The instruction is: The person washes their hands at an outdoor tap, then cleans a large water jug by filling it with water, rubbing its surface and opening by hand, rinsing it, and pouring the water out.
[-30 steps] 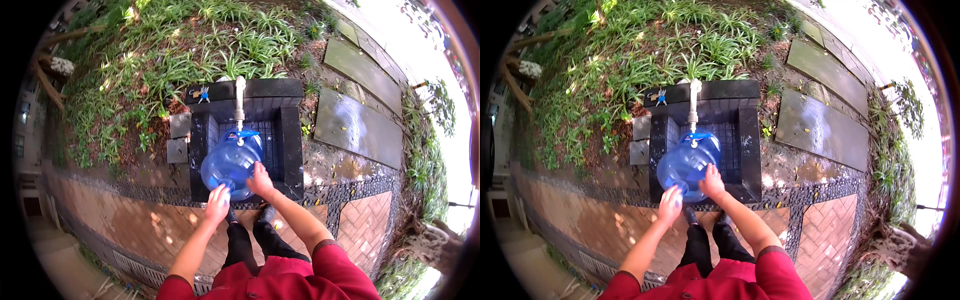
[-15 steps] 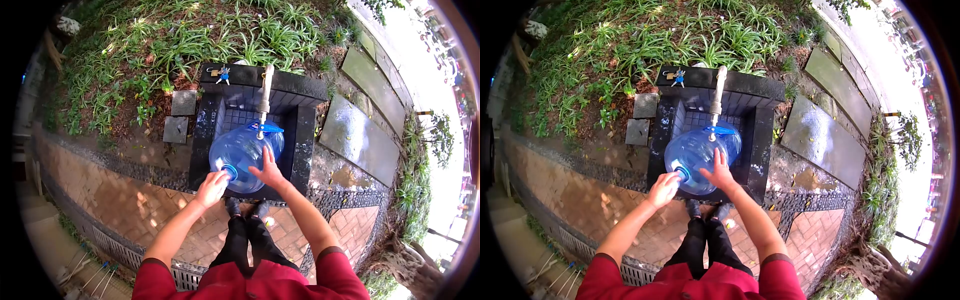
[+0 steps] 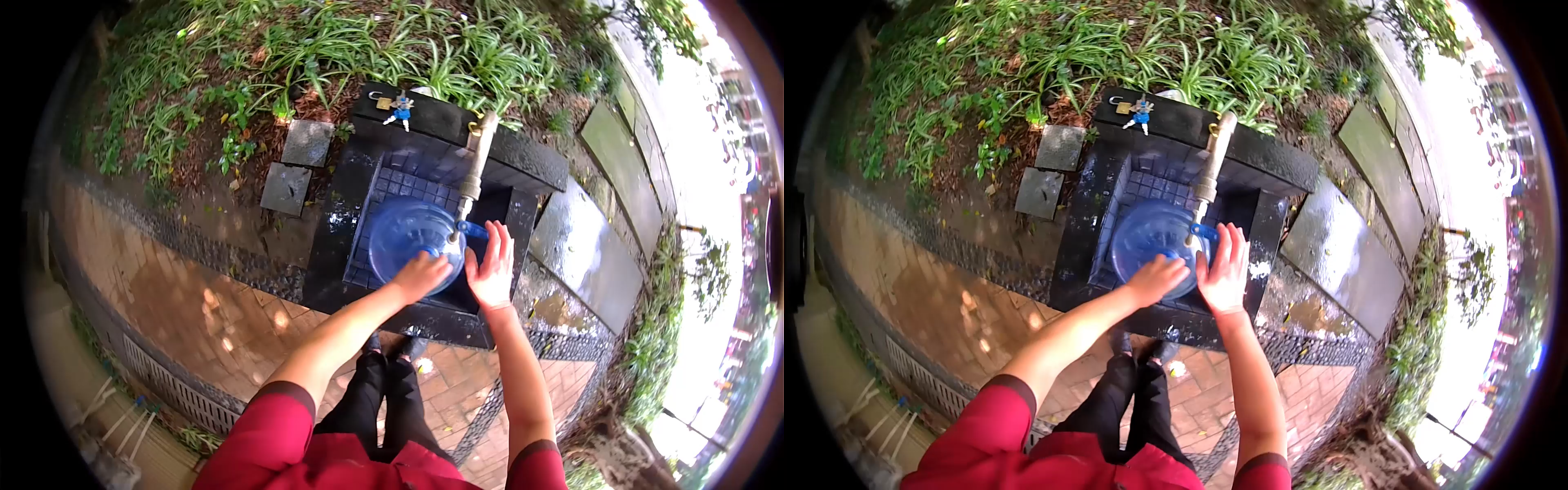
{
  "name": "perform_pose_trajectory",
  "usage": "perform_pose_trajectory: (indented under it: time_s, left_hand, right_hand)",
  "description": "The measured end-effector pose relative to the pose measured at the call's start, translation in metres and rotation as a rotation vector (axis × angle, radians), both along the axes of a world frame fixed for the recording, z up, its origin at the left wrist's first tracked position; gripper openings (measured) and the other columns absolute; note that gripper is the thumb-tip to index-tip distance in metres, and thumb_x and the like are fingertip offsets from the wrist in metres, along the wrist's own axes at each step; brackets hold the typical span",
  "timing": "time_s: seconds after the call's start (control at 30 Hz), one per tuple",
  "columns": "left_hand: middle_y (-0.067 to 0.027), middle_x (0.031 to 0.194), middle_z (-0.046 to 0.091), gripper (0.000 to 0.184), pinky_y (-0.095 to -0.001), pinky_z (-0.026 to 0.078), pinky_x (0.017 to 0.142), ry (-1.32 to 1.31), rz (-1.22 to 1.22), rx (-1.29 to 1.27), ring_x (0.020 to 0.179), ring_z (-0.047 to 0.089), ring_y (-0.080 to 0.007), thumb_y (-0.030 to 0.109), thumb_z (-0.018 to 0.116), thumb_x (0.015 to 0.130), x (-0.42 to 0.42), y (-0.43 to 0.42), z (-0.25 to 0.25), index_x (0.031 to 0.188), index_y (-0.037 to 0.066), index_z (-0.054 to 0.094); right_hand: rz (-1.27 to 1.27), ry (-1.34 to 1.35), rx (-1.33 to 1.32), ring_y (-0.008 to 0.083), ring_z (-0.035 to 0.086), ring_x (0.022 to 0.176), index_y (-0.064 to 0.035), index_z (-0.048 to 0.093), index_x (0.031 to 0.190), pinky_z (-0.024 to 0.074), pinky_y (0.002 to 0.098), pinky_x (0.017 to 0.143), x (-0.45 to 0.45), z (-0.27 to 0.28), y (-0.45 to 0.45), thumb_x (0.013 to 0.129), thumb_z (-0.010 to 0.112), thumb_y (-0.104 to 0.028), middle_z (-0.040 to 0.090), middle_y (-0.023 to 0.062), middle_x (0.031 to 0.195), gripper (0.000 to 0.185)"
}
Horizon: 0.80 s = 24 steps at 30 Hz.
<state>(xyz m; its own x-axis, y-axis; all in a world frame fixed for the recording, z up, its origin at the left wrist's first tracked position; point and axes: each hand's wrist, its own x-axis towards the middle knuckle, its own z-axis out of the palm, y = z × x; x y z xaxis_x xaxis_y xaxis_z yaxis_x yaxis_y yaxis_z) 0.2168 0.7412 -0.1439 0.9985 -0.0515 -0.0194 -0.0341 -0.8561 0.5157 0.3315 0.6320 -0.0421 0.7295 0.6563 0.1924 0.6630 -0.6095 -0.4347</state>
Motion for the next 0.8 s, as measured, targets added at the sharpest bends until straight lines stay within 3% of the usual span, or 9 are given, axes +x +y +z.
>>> perform_pose_trajectory:
  time_s: [0.1,0.13,0.23,0.27,0.33,0.4,0.53,0.63,0.8]
  left_hand:
    - [-0.0093,0.124,0.049,0.031,-0.0429,0.047,0.086,-0.244,0.028,-0.002,0.106,0.049,-0.0372,0.014,0.048,0.085,0.038,-0.022,-0.021,0.115,0.009,0.054]
    - [-0.0072,0.126,0.047,0.036,-0.0459,0.050,0.078,-0.332,0.099,-0.175,0.104,0.049,-0.0419,0.020,0.053,0.083,0.056,-0.023,-0.036,0.118,0.011,0.054]
    - [-0.0075,0.134,0.045,0.047,-0.0527,0.044,0.087,-0.283,0.385,0.186,0.117,0.040,-0.0482,0.025,0.048,0.088,0.081,-0.030,-0.054,0.134,0.014,0.042]
    - [-0.0083,0.140,0.039,0.055,-0.0571,0.037,0.094,-0.001,0.354,0.047,0.123,0.032,-0.0508,0.028,0.045,0.091,0.082,-0.024,-0.043,0.143,0.018,0.029]
    - [-0.0199,0.134,0.042,0.055,-0.0504,0.039,0.094,0.141,0.469,-0.310,0.117,0.042,-0.0472,0.025,0.051,0.089,0.078,-0.002,-0.007,0.140,0.016,0.033]
    - [-0.0307,0.128,0.043,0.057,-0.0472,0.042,0.093,-0.081,0.624,-0.430,0.109,0.050,-0.0464,0.021,0.058,0.085,0.079,-0.001,-0.034,0.137,0.011,0.037]
    - [-0.0195,0.142,0.030,0.049,-0.0514,0.041,0.094,-0.326,0.307,0.066,0.121,0.037,-0.0505,0.015,0.054,0.085,0.069,0.007,-0.061,0.131,0.004,0.042]
    - [-0.0127,0.148,0.019,0.049,-0.0551,0.036,0.098,-0.037,0.234,0.050,0.128,0.024,-0.0520,0.011,0.051,0.086,0.051,0.001,-0.038,0.133,0.006,0.040]
    - [-0.0178,0.149,0.012,0.066,-0.0549,0.027,0.104,0.045,0.306,-0.212,0.136,0.020,-0.0363,0.011,0.053,0.083,0.008,-0.029,-0.016,0.142,0.011,0.023]
  right_hand:
    - [0.039,0.124,-0.180,0.0404,0.038,0.123,0.0022,0.034,0.132,0.0278,0.0465,0.105,0.030,-0.011,0.012,0.079,0.064,-0.027,0.041,0.0244,0.130,0.067]
    - [0.056,0.160,-0.228,0.0388,0.042,0.119,0.0018,0.035,0.132,0.0305,0.0456,0.102,0.036,-0.019,0.014,0.079,0.063,-0.027,0.045,0.0234,0.125,0.066]
    - [0.073,0.251,-0.431,0.0379,0.054,0.102,-0.0072,0.044,0.121,0.0430,0.0443,0.088,0.045,-0.022,0.021,0.080,0.063,-0.030,0.056,0.0177,0.109,0.051]
    - [0.055,0.235,-0.453,0.0378,0.055,0.101,-0.0078,0.044,0.120,0.0439,0.0439,0.086,0.046,-0.024,0.021,0.080,0.062,-0.030,0.057,0.0176,0.109,0.048]
    - [0.008,0.280,-0.488,0.0377,0.057,0.098,-0.0081,0.045,0.118,0.0457,0.0445,0.082,0.043,-0.020,0.023,0.083,0.060,-0.030,0.057,0.0178,0.110,0.043]
    - [-0.022,0.276,-0.432,0.0378,0.058,0.095,-0.0077,0.047,0.116,0.0465,0.0457,0.080,0.039,-0.023,0.022,0.083,0.061,-0.032,0.057,0.0173,0.108,0.043]
    - [-0.057,0.243,-0.399,0.0378,0.059,0.094,-0.0072,0.049,0.113,0.0473,0.0463,0.078,0.033,-0.026,0.022,0.083,0.061,-0.032,0.057,0.0169,0.108,0.042]
    - [-0.079,0.236,-0.397,0.0376,0.059,0.095,-0.0079,0.050,0.112,0.0470,0.0464,0.079,0.033,-0.027,0.022,0.083,0.061,-0.032,0.057,0.0165,0.108,0.039]
    - [-0.113,0.234,-0.425,0.0364,0.059,0.095,-0.0081,0.050,0.108,0.0470,0.0450,0.078,0.033,-0.032,0.023,0.084,0.060,-0.035,0.058,0.0165,0.109,0.038]
